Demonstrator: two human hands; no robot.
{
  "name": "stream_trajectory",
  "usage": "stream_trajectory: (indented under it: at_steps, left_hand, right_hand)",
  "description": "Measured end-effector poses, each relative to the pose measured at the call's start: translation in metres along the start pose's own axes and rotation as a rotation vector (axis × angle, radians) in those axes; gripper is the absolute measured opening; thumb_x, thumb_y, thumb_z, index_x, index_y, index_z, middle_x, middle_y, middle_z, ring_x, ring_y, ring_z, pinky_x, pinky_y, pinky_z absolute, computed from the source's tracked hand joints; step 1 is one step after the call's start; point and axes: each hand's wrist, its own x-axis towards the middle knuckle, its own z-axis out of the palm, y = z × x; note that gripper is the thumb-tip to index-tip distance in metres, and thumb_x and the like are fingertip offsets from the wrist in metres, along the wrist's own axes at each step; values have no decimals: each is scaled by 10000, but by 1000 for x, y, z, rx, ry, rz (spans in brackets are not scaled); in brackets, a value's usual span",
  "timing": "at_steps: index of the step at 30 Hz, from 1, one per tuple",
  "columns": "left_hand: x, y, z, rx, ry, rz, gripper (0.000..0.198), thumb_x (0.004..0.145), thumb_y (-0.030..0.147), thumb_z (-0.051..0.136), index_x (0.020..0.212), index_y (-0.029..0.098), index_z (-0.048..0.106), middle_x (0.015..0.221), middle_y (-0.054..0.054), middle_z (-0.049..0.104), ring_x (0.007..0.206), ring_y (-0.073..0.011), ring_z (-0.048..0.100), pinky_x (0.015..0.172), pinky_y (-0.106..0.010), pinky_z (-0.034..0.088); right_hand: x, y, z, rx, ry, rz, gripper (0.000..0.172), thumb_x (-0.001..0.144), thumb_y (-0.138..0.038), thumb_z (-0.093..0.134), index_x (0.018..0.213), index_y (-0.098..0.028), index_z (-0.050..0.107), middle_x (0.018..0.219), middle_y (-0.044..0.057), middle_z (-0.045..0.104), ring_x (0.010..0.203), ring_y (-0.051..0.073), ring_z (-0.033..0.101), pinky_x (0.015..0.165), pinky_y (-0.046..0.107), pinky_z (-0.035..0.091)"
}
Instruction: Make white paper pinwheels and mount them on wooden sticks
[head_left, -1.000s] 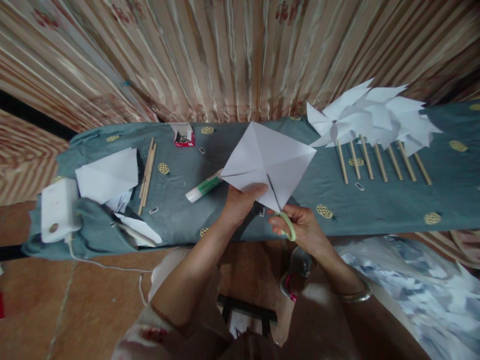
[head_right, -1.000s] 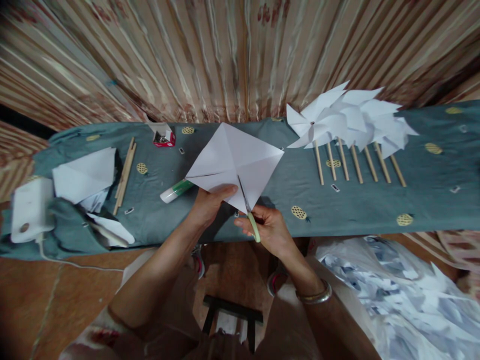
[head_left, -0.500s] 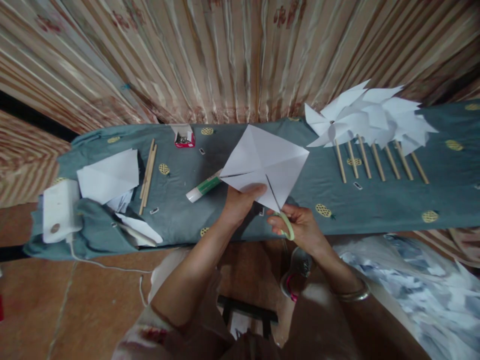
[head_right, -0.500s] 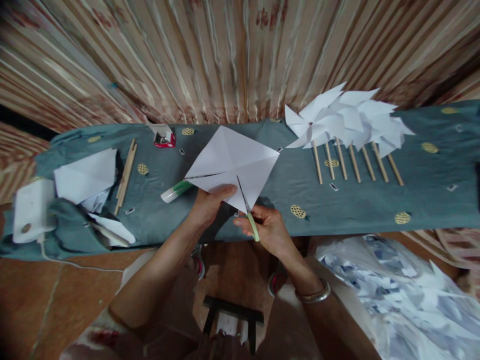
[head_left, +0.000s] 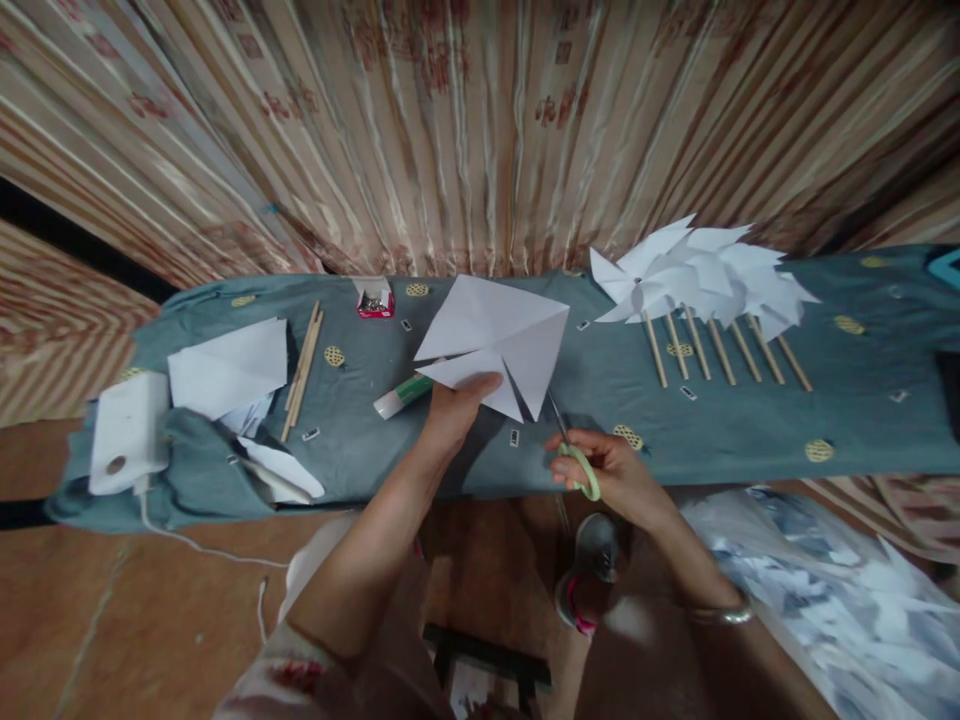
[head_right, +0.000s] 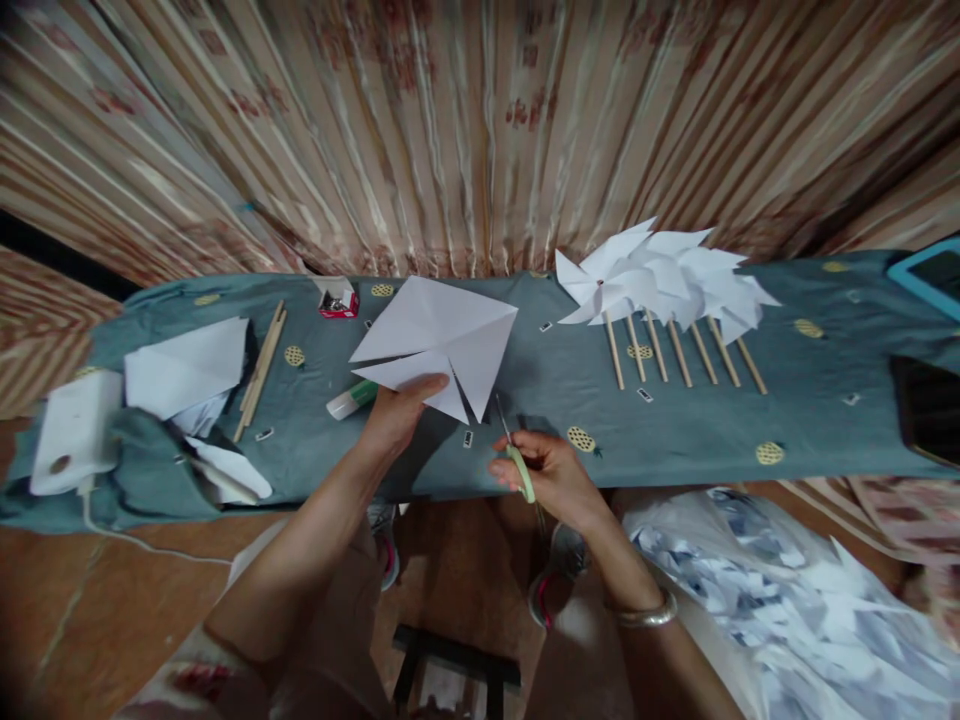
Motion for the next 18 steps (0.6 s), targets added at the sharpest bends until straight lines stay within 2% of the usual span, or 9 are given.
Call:
stream_trajectory:
  at_steps: [3, 6, 9, 11, 13, 16, 18]
  left_hand:
    - [-1, 1, -4, 43, -12, -3, 445, 540, 240, 801, 968, 241, 680, 786, -4, 715, 818, -244, 669, 850, -415, 524]
    - [-4, -1, -7, 152, -50, 0, 389, 542, 238, 794, 917, 217, 693, 866, -47, 735, 897, -287, 669, 875, -447, 513]
    - [-8, -2, -8, 280, -117, -55, 257, 544, 200, 755, 794, 184, 699, 838, -61, 744, 877, -293, 669, 845, -432, 518]
    - [-10, -2, -7, 336, -202, -134, 185, 550, 173, 711, 734, 169, 695, 775, -44, 741, 805, -264, 673, 782, -386, 529]
    - [-11, -2, -5, 378, -284, -194, 130, 569, 168, 679, 697, 157, 694, 718, -29, 728, 719, -224, 664, 700, -328, 521]
    - [-12, -3, -5, 447, -339, -221, 64, 605, 186, 666, 648, 147, 692, 636, -15, 691, 590, -170, 617, 581, -263, 462]
    - [-11, -4, -6, 474, -345, -213, 58, 613, 188, 671, 641, 145, 697, 610, -8, 675, 561, -154, 596, 557, -246, 436]
  right_hand:
    - [-1, 0, -16, -29, 121, -79, 478, 503, -530, 859, 776, -177, 688, 563, -13, 662, 467, 100, 551, 460, 227, 446]
    - [2, -2, -34, -9, 344, -207, 460, 543, -522, 849, 821, -188, 696, 612, 4, 691, 507, 118, 584, 489, 236, 461]
    - [8, -7, -51, 55, 527, -337, 454, 554, -505, 851, 858, -205, 696, 684, 14, 723, 543, 125, 604, 515, 242, 478]
    - [12, -10, -57, 64, 536, -391, 454, 551, -495, 853, 872, -215, 695, 737, 18, 737, 583, 136, 624, 537, 250, 489]
    - [15, -11, -57, 49, 479, -408, 464, 539, -479, 858, 891, -226, 692, 784, 13, 739, 636, 146, 639, 566, 256, 494]
    - [18, -10, -51, 14, 365, -378, 479, 508, -452, 873, 886, -229, 682, 682, -39, 675, 566, 119, 574, 513, 238, 444]
    - [20, -8, -45, 12, 328, -352, 478, 496, -439, 880, 865, -224, 665, 594, -72, 608, 505, 96, 501, 472, 226, 396]
